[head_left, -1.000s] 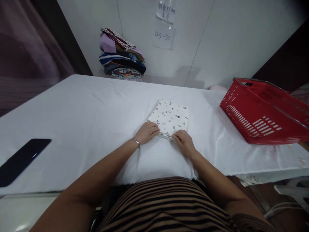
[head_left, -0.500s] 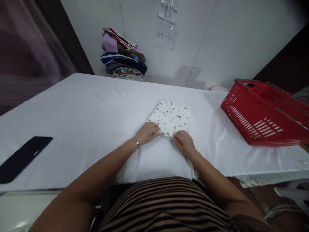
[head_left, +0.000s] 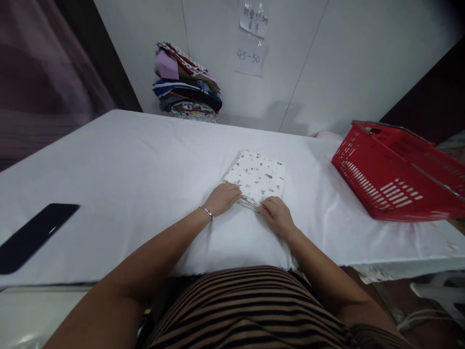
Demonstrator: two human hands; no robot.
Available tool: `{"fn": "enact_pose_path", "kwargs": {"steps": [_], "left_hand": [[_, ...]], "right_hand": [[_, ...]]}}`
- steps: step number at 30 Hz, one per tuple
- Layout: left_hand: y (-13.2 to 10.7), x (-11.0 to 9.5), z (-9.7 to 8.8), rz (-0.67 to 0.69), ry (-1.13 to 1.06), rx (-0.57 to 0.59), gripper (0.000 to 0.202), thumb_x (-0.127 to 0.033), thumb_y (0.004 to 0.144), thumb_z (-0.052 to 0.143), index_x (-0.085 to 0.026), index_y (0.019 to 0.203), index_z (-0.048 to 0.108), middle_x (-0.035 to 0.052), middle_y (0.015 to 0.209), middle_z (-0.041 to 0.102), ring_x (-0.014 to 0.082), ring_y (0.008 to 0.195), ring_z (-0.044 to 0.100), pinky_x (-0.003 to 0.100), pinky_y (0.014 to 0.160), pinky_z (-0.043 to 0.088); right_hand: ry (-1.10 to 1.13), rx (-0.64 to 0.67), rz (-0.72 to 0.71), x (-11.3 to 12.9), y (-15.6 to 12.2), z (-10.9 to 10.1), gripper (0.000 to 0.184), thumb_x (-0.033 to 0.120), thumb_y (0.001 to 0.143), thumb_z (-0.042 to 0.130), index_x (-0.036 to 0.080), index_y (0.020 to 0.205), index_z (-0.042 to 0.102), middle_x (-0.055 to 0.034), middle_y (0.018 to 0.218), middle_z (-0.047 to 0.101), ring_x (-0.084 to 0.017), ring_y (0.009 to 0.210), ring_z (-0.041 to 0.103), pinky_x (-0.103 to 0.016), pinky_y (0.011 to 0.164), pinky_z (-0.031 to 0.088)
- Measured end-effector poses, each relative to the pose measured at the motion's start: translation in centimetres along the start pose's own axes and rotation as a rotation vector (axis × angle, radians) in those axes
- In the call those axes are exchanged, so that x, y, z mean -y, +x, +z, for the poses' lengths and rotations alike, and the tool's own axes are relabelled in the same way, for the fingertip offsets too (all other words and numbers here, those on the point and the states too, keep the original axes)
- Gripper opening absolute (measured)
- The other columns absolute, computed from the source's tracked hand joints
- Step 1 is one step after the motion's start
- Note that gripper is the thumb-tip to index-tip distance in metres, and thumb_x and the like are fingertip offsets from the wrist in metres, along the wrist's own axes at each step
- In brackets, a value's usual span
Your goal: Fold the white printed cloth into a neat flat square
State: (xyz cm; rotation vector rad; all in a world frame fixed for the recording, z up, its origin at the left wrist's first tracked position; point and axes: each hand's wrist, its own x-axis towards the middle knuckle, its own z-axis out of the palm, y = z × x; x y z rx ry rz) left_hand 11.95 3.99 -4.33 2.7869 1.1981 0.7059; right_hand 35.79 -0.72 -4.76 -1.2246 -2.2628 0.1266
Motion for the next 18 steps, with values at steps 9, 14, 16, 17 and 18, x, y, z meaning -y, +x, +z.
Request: {"fn": "enact_pose_path", "kwargs": {"steps": [9,14,16,17,18], "left_hand": [[-0.7,0.7,-0.1,0.072,0.064,0.018,0.021,-0.027,0.09,0.042,-0.019,0.098,0.06,0.006,0.096,0.064,0.018,0.091,0.057,0.034,0.079,0.042],[-0.4,1.0,-0.6,0.093,0.144,0.005,0.022,-0.02,0.09,0.04,-0.02,0.098,0.061,0.0058,0.096,0.065,0.0176,0.09,0.057,0.034,0.077,0.043],[-0.1,1.1,-0.7,0.08,0.17,-0.045,0.024,-0.017,0.09,0.039,-0.021,0.1,0.061,0.0061,0.099,0.065,0.018,0.093,0.057,0.034,0.078,0.043],[-0.1,1.1,-0.6,0.073,0.176,-0.069,0.025,-0.016,0.09,0.039,-0.021,0.101,0.06,0.0063,0.1,0.065,0.0182,0.094,0.057,0.034,0.079,0.043],[-0.1,1.1,-0.5,0.07,0.177,-0.084,0.026,-0.016,0.09,0.039,-0.021,0.102,0.06,0.0065,0.101,0.065,0.0183,0.096,0.057,0.035,0.079,0.043]], "right_hand": [[0.055,-0.023,0.047,0.0,0.2,-0.2,0.018,0.027,0.091,0.045,0.022,0.088,0.062,-0.0054,0.086,0.061,-0.019,0.085,0.054,-0.032,0.073,0.044],[0.028,0.009,0.019,0.1,0.5,-0.5,0.017,0.024,0.091,0.044,0.022,0.086,0.061,-0.0048,0.085,0.061,-0.019,0.084,0.053,-0.031,0.072,0.044],[-0.003,-0.047,0.006,0.1,0.5,-0.4,0.017,0.024,0.091,0.044,0.021,0.09,0.061,-0.006,0.089,0.061,-0.02,0.087,0.053,-0.031,0.074,0.044],[-0.025,-0.073,-0.002,0.1,0.4,-0.3,0.018,0.023,0.092,0.043,0.021,0.091,0.061,-0.0067,0.09,0.062,-0.02,0.088,0.052,-0.032,0.075,0.043],[-0.051,-0.084,-0.014,0.1,0.4,-0.1,0.018,0.023,0.092,0.043,0.021,0.092,0.061,-0.0073,0.091,0.062,-0.02,0.087,0.052,-0.032,0.075,0.043]]}}
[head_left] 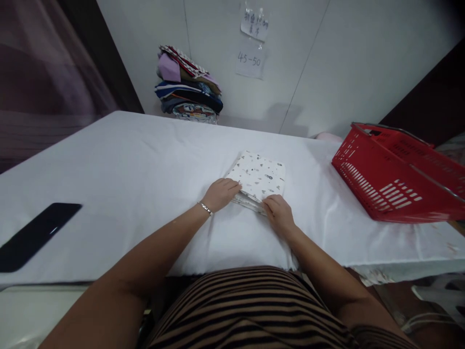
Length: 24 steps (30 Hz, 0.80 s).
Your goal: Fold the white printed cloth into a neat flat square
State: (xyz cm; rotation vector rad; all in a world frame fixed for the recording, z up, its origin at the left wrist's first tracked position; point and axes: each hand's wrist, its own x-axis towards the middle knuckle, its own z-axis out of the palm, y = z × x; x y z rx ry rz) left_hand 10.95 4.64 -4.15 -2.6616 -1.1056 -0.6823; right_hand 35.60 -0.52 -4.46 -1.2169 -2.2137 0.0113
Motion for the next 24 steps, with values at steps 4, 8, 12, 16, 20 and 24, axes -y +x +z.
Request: {"fn": "enact_pose_path", "kwargs": {"steps": [4,8,12,16,20,24], "left_hand": [[-0.8,-0.1,0.8,0.039,-0.033,0.029,0.026,-0.013,0.089,0.04,-0.022,0.102,0.061,0.0062,0.1,0.066,0.0169,0.094,0.058,0.034,0.081,0.044],[-1.6,0.0,0.8,-0.013,-0.036,0.033,0.028,-0.011,0.087,0.041,-0.022,0.103,0.061,0.0063,0.101,0.066,0.0176,0.095,0.058,0.035,0.082,0.044],[-1.6,0.5,0.0,-0.081,-0.028,0.018,0.03,-0.009,0.085,0.041,-0.021,0.102,0.062,0.0078,0.099,0.066,0.0198,0.095,0.059,0.037,0.079,0.044],[-1.8,1.1,-0.2,-0.079,0.0,-0.01,0.03,-0.009,0.085,0.041,-0.023,0.1,0.063,0.006,0.103,0.067,0.0196,0.102,0.057,0.037,0.083,0.043],[-2.5,1.5,-0.2,-0.051,-0.014,-0.029,0.029,-0.011,0.086,0.042,-0.024,0.099,0.064,0.0026,0.106,0.067,0.0193,0.108,0.055,0.037,0.087,0.042],[-3.0,1.9,-0.3,-0.101,-0.01,-0.079,0.032,-0.009,0.085,0.041,-0.024,0.102,0.064,0.0024,0.11,0.066,0.0196,0.11,0.054,0.039,0.091,0.041]], "right_hand": [[-0.057,0.064,-0.073,-0.2,-0.2,0.5,0.02,0.025,0.092,0.044,0.021,0.089,0.064,-0.0078,0.087,0.062,-0.021,0.082,0.053,-0.034,0.073,0.041],[-0.056,0.093,-0.1,-0.4,-0.1,0.6,0.021,0.025,0.092,0.044,0.021,0.087,0.065,-0.0082,0.086,0.062,-0.021,0.081,0.052,-0.034,0.071,0.041],[-0.061,0.09,-0.1,-0.4,0.0,0.7,0.024,0.026,0.092,0.042,0.021,0.087,0.065,-0.0084,0.086,0.062,-0.021,0.079,0.052,-0.034,0.069,0.041],[-0.073,0.075,-0.11,-0.6,-0.2,0.9,0.023,0.026,0.092,0.043,0.02,0.088,0.065,-0.0077,0.088,0.063,-0.021,0.08,0.051,-0.034,0.071,0.042],[-0.061,0.066,-0.114,-0.7,-0.4,1.0,0.022,0.026,0.092,0.044,0.021,0.092,0.065,-0.0076,0.09,0.062,-0.02,0.082,0.051,-0.034,0.073,0.043],[-0.031,0.059,-0.104,-0.6,-0.5,0.9,0.021,0.026,0.091,0.044,0.02,0.095,0.065,-0.0082,0.091,0.062,-0.021,0.084,0.052,-0.034,0.074,0.043]]}}
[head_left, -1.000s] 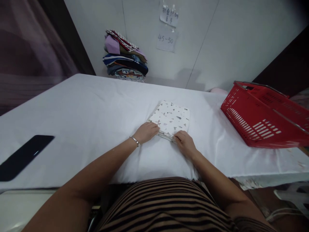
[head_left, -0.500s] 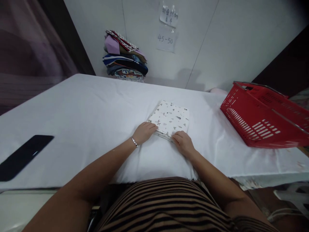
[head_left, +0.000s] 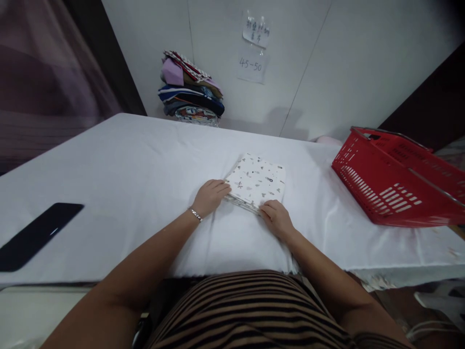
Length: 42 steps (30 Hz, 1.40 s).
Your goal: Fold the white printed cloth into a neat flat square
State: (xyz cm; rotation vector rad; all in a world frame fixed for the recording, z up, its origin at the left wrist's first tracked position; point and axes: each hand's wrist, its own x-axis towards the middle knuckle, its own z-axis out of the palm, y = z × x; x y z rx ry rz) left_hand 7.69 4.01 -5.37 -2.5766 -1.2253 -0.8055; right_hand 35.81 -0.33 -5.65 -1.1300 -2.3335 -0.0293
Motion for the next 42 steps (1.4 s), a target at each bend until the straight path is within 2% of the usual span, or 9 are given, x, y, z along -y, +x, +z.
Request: {"fn": "enact_pose_path", "kwargs": {"steps": [6,12,16,19,23,27,32,37,42], "left_hand": [[-0.4,0.4,0.4,-0.038,-0.015,0.086,0.031,-0.009,0.083,0.045,-0.024,0.1,0.066,0.0021,0.11,0.067,0.0209,0.112,0.054,0.041,0.092,0.042],[-0.8,0.7,0.8,-0.212,-0.095,0.146,0.034,-0.013,0.082,0.042,-0.025,0.104,0.066,-0.0013,0.115,0.065,0.0183,0.113,0.053,0.038,0.097,0.041],[-0.2,-1.0,-0.2,-0.269,-0.069,0.142,0.039,-0.011,0.079,0.041,-0.023,0.109,0.063,-0.0001,0.12,0.062,0.0211,0.12,0.047,0.043,0.102,0.035],[0.6,-3.7,-0.7,-0.174,-0.024,0.16,0.038,-0.019,0.084,0.041,-0.022,0.118,0.057,0.0025,0.129,0.055,0.0238,0.128,0.039,0.048,0.108,0.024],[0.9,-6.1,0.3,0.001,-0.038,0.265,0.044,-0.036,0.09,0.038,-0.023,0.132,0.044,0.0036,0.14,0.043,0.0213,0.133,0.03,0.047,0.112,0.014],[0.3,-5.7,1.6,0.005,-0.028,0.325,0.047,-0.037,0.092,0.035,-0.025,0.137,0.035,0.0014,0.144,0.037,0.0187,0.135,0.027,0.043,0.112,0.013],[-0.1,-5.0,1.7,0.027,-0.041,0.315,0.046,-0.034,0.093,0.033,-0.025,0.137,0.035,0.0005,0.144,0.037,0.0173,0.135,0.026,0.042,0.112,0.013],[-0.1,-5.2,1.9,0.009,-0.073,0.323,0.047,-0.033,0.092,0.035,-0.025,0.138,0.034,0.001,0.144,0.036,0.0182,0.135,0.026,0.044,0.112,0.012],[0.0,-5.0,1.6,0.003,-0.112,0.322,0.046,-0.031,0.09,0.038,-0.023,0.135,0.039,0.0025,0.142,0.04,0.0191,0.135,0.028,0.045,0.112,0.014]], "right_hand": [[0.008,-0.01,-0.001,0.2,0.1,-0.1,0.021,0.025,0.091,0.045,0.019,0.094,0.065,-0.0085,0.089,0.062,-0.02,0.083,0.052,-0.034,0.073,0.044],[0.002,-0.011,-0.011,0.1,-0.1,0.1,0.021,0.025,0.091,0.045,0.018,0.096,0.065,-0.0083,0.091,0.062,-0.02,0.083,0.052,-0.034,0.074,0.043],[-0.012,-0.007,-0.008,0.0,-0.1,0.2,0.023,0.025,0.091,0.044,0.018,0.095,0.065,-0.0088,0.09,0.062,-0.02,0.083,0.051,-0.034,0.074,0.043],[-0.024,-0.009,-0.008,0.2,0.0,0.2,0.023,0.025,0.091,0.043,0.018,0.095,0.065,-0.0092,0.09,0.062,-0.021,0.083,0.052,-0.035,0.074,0.043],[-0.026,0.012,-0.011,0.3,-0.1,0.0,0.024,0.024,0.091,0.043,0.017,0.1,0.065,-0.01,0.091,0.063,-0.021,0.084,0.052,-0.036,0.076,0.044],[-0.027,0.054,-0.023,0.5,-1.3,-0.5,0.03,0.019,0.091,0.041,0.018,0.114,0.059,-0.0113,0.103,0.062,-0.023,0.093,0.053,-0.039,0.081,0.044],[0.047,0.042,-0.076,0.8,-2.7,-1.7,0.038,0.014,0.088,0.04,0.02,0.124,0.052,-0.0107,0.116,0.059,-0.022,0.106,0.053,-0.04,0.09,0.044],[0.057,-0.03,-0.108,0.9,0.0,-2.2,0.04,0.019,0.09,0.042,0.019,0.129,0.047,-0.0116,0.123,0.056,-0.023,0.121,0.045,-0.045,0.099,0.04],[-0.005,0.256,-0.096,1.0,2.9,0.2,0.056,0.035,0.089,0.048,0.016,0.139,0.035,-0.0135,0.141,0.04,-0.028,0.133,0.029,-0.051,0.105,0.029]]}}
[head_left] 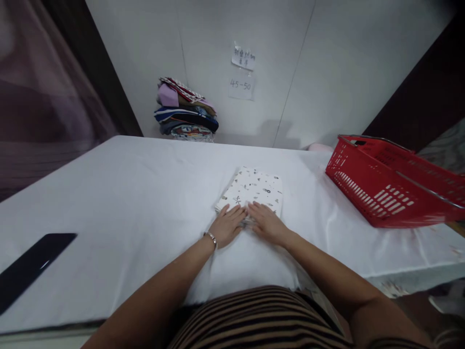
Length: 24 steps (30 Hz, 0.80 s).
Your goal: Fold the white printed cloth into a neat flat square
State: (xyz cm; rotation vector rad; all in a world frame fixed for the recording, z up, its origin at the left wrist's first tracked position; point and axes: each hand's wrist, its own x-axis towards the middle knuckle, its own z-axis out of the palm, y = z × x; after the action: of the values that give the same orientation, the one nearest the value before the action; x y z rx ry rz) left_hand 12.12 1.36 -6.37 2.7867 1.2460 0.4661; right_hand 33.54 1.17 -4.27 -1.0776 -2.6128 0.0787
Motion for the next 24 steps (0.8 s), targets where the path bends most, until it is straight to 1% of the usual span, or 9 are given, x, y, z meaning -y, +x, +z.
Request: {"fn": "enact_pose_path", "kwargs": {"steps": [3,5,10,13,15,17,19,21,24], "left_hand": [[-0.3,0.8,-0.6,-0.03,-0.036,-0.029,0.039,-0.03,0.091,0.037,-0.023,0.127,0.048,0.0023,0.136,0.048,0.0177,0.13,0.036,0.042,0.11,0.02],[-0.7,1.6,-1.1,-0.109,-0.062,-0.078,0.034,-0.03,0.092,0.035,-0.024,0.119,0.055,0.0018,0.13,0.055,0.0168,0.125,0.042,0.041,0.108,0.025],[-0.7,3.0,-2.7,-0.415,-0.094,-0.252,0.033,-0.033,0.092,0.033,-0.025,0.097,0.065,0.0009,0.108,0.067,0.0173,0.109,0.056,0.04,0.099,0.035],[1.0,2.6,-3.5,-0.417,-0.059,-0.299,0.034,-0.034,0.092,0.033,-0.024,0.099,0.065,0.0023,0.112,0.066,0.0184,0.112,0.053,0.039,0.1,0.034],[2.6,2.3,-3.6,-0.347,-0.01,-0.28,0.035,-0.036,0.092,0.032,-0.024,0.108,0.061,0.0031,0.124,0.059,0.0196,0.123,0.044,0.041,0.105,0.028],[4.2,2.3,-3.2,-0.319,0.033,-0.219,0.04,-0.039,0.091,0.032,-0.023,0.12,0.054,0.0046,0.137,0.047,0.0214,0.131,0.034,0.044,0.108,0.024],[5.3,2.7,-2.5,-0.379,0.047,-0.102,0.048,-0.044,0.089,0.034,-0.021,0.129,0.045,0.0075,0.144,0.037,0.0245,0.134,0.028,0.047,0.107,0.024],[5.7,3.3,-1.5,-0.461,0.031,0.019,0.057,-0.049,0.087,0.033,-0.019,0.134,0.038,0.0101,0.147,0.029,0.0267,0.133,0.029,0.049,0.103,0.028],[5.5,4.0,-0.5,-0.497,0.02,0.078,0.061,-0.051,0.087,0.029,-0.017,0.138,0.032,0.0106,0.149,0.024,0.0258,0.132,0.031,0.046,0.101,0.031]], "right_hand": [[-0.036,0.126,-0.006,0.0,0.2,1.4,0.066,0.043,0.087,0.05,0.014,0.143,0.027,-0.0147,0.145,0.031,-0.029,0.135,0.024,-0.052,0.108,0.023],[-0.051,0.138,-0.003,0.1,-0.2,1.9,0.066,0.043,0.088,0.048,0.016,0.143,0.026,-0.0138,0.147,0.027,-0.027,0.137,0.021,-0.05,0.109,0.02],[-0.048,0.162,0.008,0.1,-0.4,1.7,0.064,0.041,0.087,0.049,0.018,0.143,0.027,-0.0126,0.148,0.026,-0.027,0.137,0.019,-0.049,0.11,0.019],[-0.025,0.149,0.007,0.1,-0.2,1.6,0.062,0.041,0.088,0.049,0.019,0.142,0.029,-0.0135,0.147,0.027,-0.027,0.137,0.02,-0.05,0.109,0.019],[-0.007,0.134,-0.001,0.2,-0.2,1.7,0.062,0.041,0.087,0.049,0.019,0.142,0.029,-0.0141,0.146,0.029,-0.027,0.137,0.021,-0.051,0.109,0.02],[0.004,0.125,-0.007,0.3,-0.2,1.7,0.063,0.039,0.087,0.051,0.019,0.142,0.029,-0.0145,0.146,0.03,-0.027,0.136,0.022,-0.051,0.108,0.021],[0.01,0.119,-0.006,0.4,-0.2,1.7,0.063,0.037,0.086,0.052,0.019,0.142,0.03,-0.0143,0.146,0.03,-0.027,0.136,0.022,-0.051,0.108,0.021],[0.021,0.117,0.007,0.6,-0.4,1.6,0.062,0.035,0.086,0.053,0.02,0.142,0.03,-0.0135,0.146,0.029,-0.027,0.136,0.022,-0.051,0.109,0.021],[0.072,0.147,0.031,0.7,-0.5,0.9,0.063,0.038,0.086,0.053,0.02,0.142,0.03,-0.0137,0.147,0.028,-0.028,0.137,0.02,-0.052,0.109,0.02]]}}
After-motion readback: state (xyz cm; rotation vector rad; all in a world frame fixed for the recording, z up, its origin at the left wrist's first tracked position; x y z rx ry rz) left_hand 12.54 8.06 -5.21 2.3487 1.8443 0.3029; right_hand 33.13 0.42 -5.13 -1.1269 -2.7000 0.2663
